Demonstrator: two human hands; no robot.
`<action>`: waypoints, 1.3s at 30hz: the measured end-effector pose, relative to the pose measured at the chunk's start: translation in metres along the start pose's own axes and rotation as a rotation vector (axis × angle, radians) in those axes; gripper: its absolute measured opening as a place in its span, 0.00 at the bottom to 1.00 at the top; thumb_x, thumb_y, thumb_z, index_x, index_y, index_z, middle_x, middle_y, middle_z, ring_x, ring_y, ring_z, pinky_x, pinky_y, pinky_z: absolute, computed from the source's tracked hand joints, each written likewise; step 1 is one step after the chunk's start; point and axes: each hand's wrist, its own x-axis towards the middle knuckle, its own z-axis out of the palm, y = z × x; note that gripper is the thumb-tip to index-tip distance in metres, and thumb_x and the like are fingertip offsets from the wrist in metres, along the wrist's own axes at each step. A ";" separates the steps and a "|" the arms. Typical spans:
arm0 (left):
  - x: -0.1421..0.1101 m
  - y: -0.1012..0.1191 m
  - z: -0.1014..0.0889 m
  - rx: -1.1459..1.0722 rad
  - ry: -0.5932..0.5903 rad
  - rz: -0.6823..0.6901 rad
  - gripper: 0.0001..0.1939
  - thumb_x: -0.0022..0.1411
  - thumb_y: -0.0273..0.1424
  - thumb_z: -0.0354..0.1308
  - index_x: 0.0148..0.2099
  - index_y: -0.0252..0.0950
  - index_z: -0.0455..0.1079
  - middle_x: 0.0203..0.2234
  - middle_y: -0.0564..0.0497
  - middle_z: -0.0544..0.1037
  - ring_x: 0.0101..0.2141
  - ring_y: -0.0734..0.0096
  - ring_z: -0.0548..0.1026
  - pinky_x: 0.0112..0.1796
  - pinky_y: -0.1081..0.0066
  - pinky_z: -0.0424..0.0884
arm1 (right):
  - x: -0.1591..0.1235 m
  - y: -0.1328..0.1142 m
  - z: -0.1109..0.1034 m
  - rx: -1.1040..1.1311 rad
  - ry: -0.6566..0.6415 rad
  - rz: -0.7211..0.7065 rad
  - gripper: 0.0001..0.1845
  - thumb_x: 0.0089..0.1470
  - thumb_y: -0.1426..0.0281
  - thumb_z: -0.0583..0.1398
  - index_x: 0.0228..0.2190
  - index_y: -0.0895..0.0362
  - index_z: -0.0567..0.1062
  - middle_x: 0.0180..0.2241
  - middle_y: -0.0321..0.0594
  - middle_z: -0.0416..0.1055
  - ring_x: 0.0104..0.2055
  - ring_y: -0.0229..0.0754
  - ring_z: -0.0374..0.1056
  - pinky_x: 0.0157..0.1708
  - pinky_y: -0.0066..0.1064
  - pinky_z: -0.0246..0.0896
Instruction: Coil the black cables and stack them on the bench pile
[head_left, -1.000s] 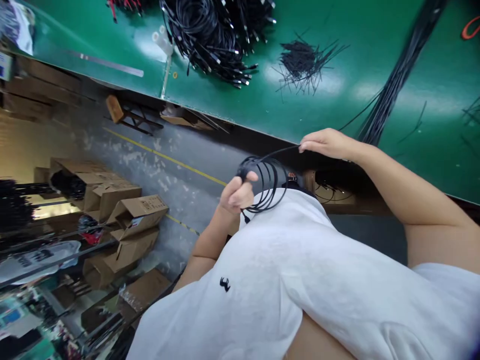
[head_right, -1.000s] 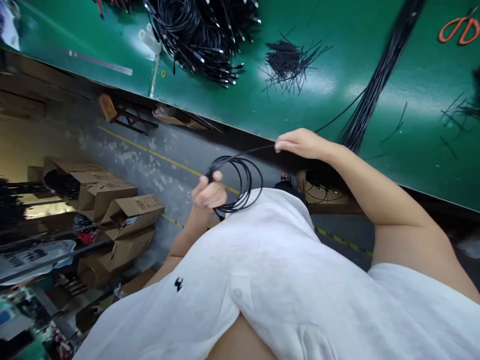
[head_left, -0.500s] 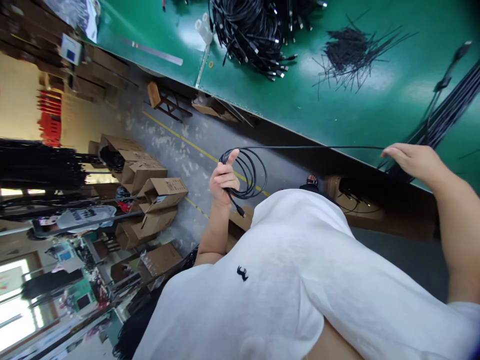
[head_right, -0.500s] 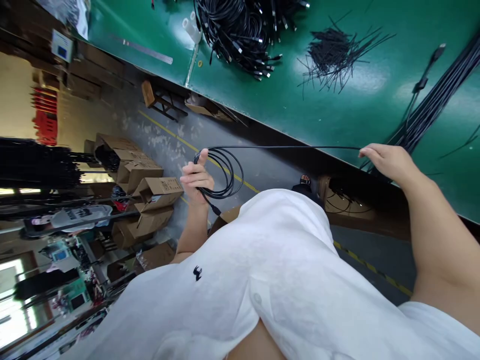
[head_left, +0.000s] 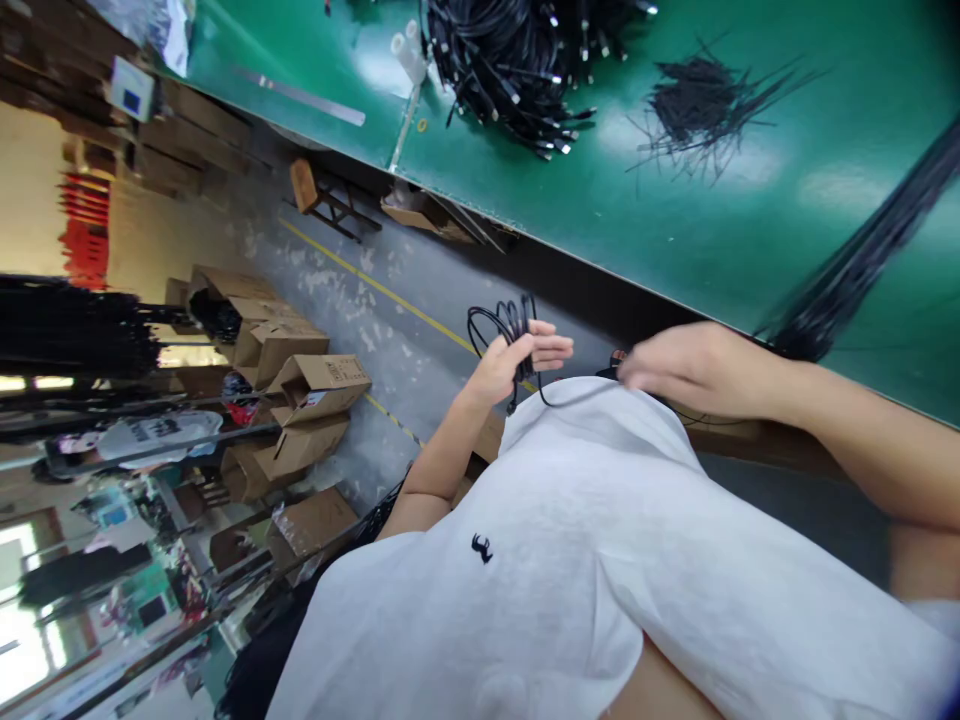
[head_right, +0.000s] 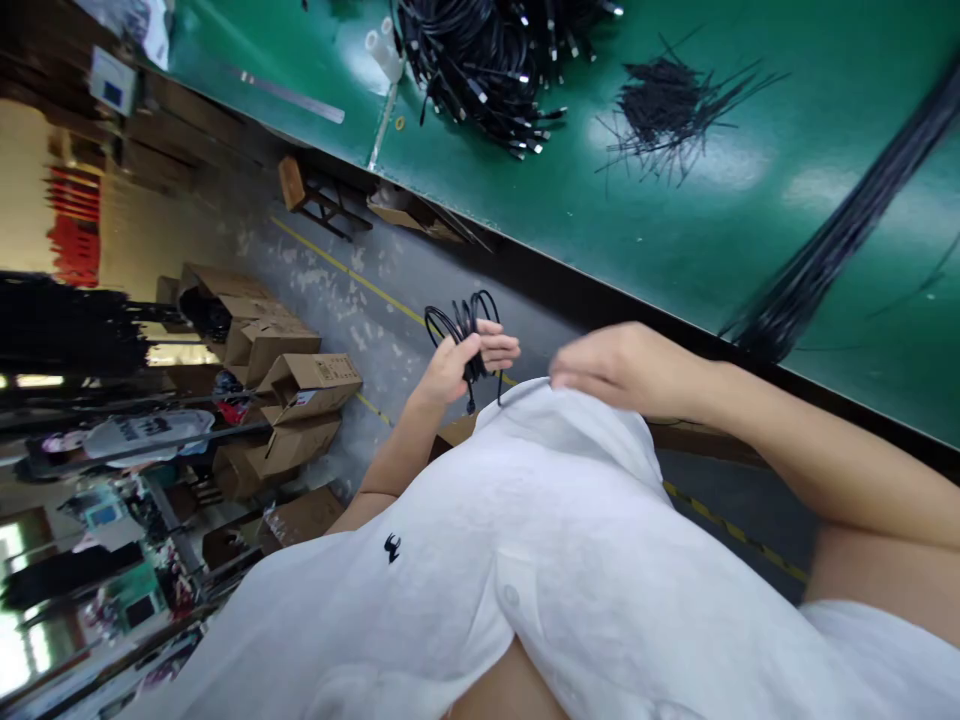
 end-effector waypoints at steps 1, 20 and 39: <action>0.000 -0.008 0.005 0.033 -0.101 -0.062 0.18 0.58 0.40 0.66 0.44 0.33 0.73 0.34 0.43 0.83 0.35 0.62 0.82 0.38 0.68 0.77 | 0.014 0.000 -0.006 -0.002 0.057 0.048 0.24 0.66 0.55 0.49 0.34 0.56 0.78 0.31 0.41 0.76 0.32 0.40 0.69 0.33 0.30 0.57; -0.036 0.056 -0.008 -0.223 0.295 0.300 0.19 0.73 0.42 0.47 0.62 0.51 0.65 0.12 0.64 0.57 0.10 0.85 0.54 0.15 0.80 0.51 | -0.095 0.139 0.044 -0.245 0.088 0.660 0.14 0.63 0.62 0.53 0.37 0.56 0.75 0.41 0.49 0.77 0.37 0.45 0.70 0.33 0.32 0.55; -0.006 -0.017 0.032 -0.042 -0.546 -0.405 0.17 0.55 0.42 0.68 0.37 0.34 0.70 0.17 0.58 0.61 0.17 0.80 0.57 0.21 0.75 0.57 | 0.014 0.012 0.009 -0.525 0.174 -0.012 0.21 0.65 0.63 0.53 0.54 0.59 0.70 0.51 0.52 0.70 0.49 0.49 0.67 0.50 0.42 0.55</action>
